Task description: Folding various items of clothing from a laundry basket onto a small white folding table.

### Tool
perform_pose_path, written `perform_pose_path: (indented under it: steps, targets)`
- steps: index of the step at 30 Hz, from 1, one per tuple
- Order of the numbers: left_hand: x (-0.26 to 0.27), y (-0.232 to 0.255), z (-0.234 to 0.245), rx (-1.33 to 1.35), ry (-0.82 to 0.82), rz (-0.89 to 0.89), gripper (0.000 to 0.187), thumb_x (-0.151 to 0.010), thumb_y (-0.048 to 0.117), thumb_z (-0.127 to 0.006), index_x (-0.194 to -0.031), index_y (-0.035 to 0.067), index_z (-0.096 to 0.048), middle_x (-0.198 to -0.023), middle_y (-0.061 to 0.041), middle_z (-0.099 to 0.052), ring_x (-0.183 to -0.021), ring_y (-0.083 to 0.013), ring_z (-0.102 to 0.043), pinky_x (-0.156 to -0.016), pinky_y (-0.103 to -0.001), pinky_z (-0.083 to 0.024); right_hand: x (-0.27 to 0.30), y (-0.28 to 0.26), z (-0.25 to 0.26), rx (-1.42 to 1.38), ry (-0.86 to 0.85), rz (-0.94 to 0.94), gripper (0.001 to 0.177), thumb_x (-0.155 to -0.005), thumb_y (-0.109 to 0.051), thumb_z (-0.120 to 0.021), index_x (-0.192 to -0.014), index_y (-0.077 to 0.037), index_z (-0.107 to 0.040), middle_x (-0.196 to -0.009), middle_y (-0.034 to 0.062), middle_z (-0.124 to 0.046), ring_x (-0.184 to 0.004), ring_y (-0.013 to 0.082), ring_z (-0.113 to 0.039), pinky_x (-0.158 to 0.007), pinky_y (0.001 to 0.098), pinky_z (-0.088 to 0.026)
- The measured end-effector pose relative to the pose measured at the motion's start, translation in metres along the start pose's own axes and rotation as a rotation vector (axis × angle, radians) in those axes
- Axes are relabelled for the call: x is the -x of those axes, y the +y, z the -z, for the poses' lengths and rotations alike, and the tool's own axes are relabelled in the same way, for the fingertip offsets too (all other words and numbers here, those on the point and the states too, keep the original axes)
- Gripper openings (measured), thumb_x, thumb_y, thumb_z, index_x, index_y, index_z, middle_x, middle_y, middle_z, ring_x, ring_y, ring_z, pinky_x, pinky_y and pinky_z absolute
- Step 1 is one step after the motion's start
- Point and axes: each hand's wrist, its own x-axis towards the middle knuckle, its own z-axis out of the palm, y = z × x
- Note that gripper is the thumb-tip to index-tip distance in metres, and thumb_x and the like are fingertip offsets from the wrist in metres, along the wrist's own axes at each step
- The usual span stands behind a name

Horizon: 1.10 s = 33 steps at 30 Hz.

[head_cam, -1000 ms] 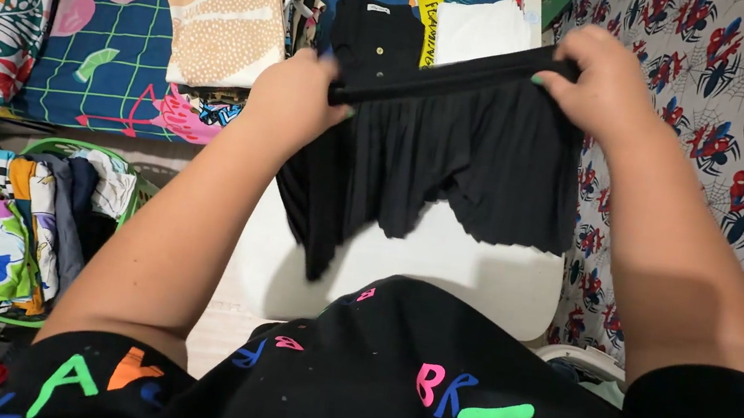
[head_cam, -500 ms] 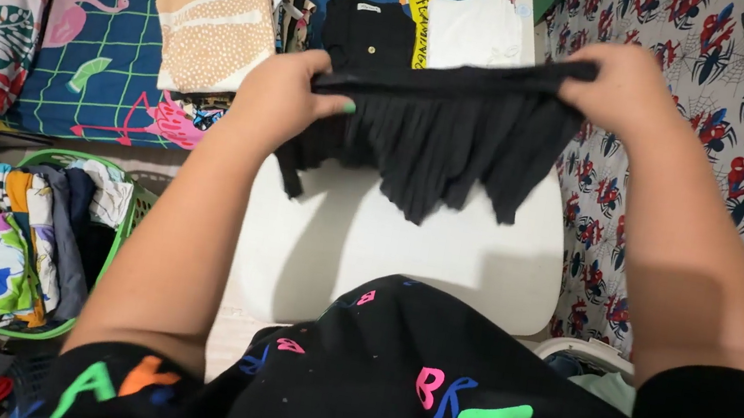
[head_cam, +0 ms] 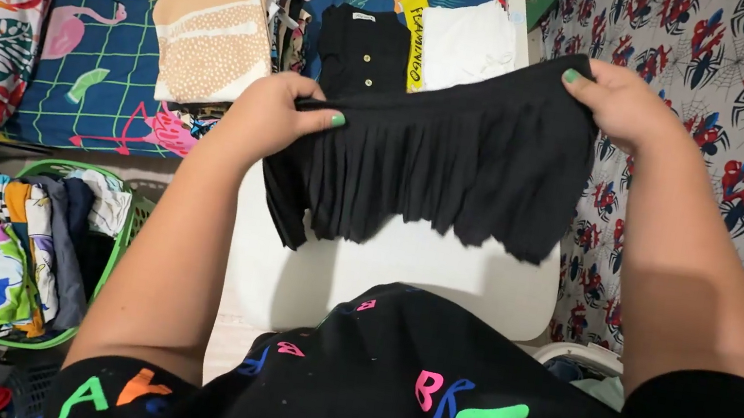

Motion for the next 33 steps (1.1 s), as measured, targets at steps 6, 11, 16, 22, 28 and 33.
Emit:
perform_pose_path:
  steps: [6,11,16,22,28,33]
  targets:
    - [-0.001,-0.050,0.001,0.171,-0.421,0.387,0.032,-0.086,0.029,-0.085,-0.093,0.002,-0.069,-0.083,-0.009,-0.065,-0.078,-0.0146,-0.057,-0.071,-0.035,-0.050,0.001,0.003,0.001,-0.197,0.011,-0.149,0.024,-0.105,-0.020,-0.060,-0.121,-0.005,-0.069,-0.108,0.0017,-0.073,-0.092,0.0118,-0.067,-0.084,0.0308,-0.054]
    - [0.009,-0.069,-0.020,0.947,-0.582,0.494,0.023,-0.087,0.021,-0.077,-0.106,0.011,-0.072,-0.099,0.004,-0.074,-0.090,-0.0074,-0.066,-0.082,-0.024,-0.053,-0.007,0.027,-0.025,-0.506,0.027,-0.246,0.020,-0.099,-0.016,-0.068,-0.115,-0.004,-0.069,-0.104,0.0049,-0.074,-0.088,0.0158,-0.072,-0.082,0.0336,-0.059]
    - [0.017,-0.043,-0.074,1.095,-0.055,0.853,0.020,-0.092,0.029,-0.066,-0.099,0.011,-0.069,-0.089,-0.001,-0.070,-0.078,-0.0125,-0.064,-0.066,-0.030,-0.054,-0.012,0.057,-0.090,-0.567,0.259,-0.236,0.016,-0.097,-0.016,-0.067,-0.107,-0.004,-0.069,-0.096,0.0052,-0.073,-0.082,0.0173,-0.070,-0.075,0.0333,-0.058]
    - [0.031,0.011,-0.141,1.098,0.256,0.632,0.020,-0.097,0.025,-0.066,-0.087,0.009,-0.060,-0.078,-0.002,-0.058,-0.065,-0.0114,-0.057,-0.054,-0.028,-0.052,0.025,0.020,-0.193,-0.582,0.426,0.037,0.014,-0.099,-0.015,-0.062,-0.105,-0.002,-0.065,-0.094,0.0028,-0.068,-0.084,0.0103,-0.061,-0.076,0.0257,-0.051]
    - [0.026,0.035,-0.147,1.178,0.125,0.521,0.023,-0.097,0.016,-0.070,-0.085,0.007,-0.052,-0.079,0.003,-0.054,-0.070,-0.0066,-0.058,-0.064,-0.024,-0.060,0.051,-0.022,-0.230,-0.440,0.279,0.057,0.010,-0.100,-0.013,-0.063,-0.103,-0.006,-0.057,-0.085,-0.0016,-0.061,-0.076,0.0062,-0.053,-0.066,0.0227,-0.044]
    - [0.020,0.029,-0.131,1.086,0.027,0.496,0.016,-0.095,0.014,-0.070,-0.088,0.005,-0.059,-0.078,0.000,-0.056,-0.067,-0.0074,-0.059,-0.063,-0.024,-0.057,0.045,-0.004,-0.221,-0.585,0.156,0.210,0.010,-0.102,-0.006,-0.062,-0.108,-0.004,-0.054,-0.094,-0.0026,-0.062,-0.086,0.0026,-0.056,-0.075,0.0192,-0.048]
